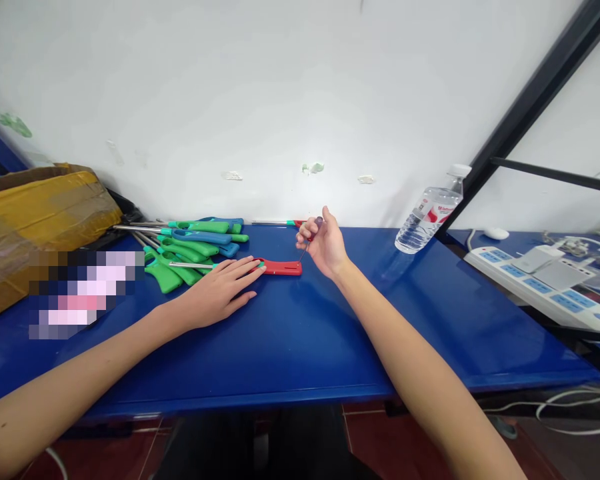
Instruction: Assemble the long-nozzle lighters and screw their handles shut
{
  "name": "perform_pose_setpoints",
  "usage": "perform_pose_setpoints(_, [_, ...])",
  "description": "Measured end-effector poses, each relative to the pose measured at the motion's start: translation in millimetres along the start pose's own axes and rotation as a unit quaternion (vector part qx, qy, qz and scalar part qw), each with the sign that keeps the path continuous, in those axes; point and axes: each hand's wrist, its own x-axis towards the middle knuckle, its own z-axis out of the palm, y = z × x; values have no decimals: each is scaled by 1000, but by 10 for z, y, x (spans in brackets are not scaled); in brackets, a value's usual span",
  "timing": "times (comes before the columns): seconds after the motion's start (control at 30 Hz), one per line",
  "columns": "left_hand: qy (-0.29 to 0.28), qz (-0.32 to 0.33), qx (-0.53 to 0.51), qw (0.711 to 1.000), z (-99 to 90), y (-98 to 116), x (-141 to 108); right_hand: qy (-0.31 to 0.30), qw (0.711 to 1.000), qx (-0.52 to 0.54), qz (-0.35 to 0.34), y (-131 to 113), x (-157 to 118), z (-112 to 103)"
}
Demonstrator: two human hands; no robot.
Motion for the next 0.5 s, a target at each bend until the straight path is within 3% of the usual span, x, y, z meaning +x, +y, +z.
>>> perform_pose_setpoints(0.3, [5,0,-10,1000,-5,-2,-2,17,1000,-4,-7,-11,-22,35])
perform_pose_setpoints(0.5, [-1,-1,-5,1000,-4,5,0,-12,1000,-18,13,-25,-5,27])
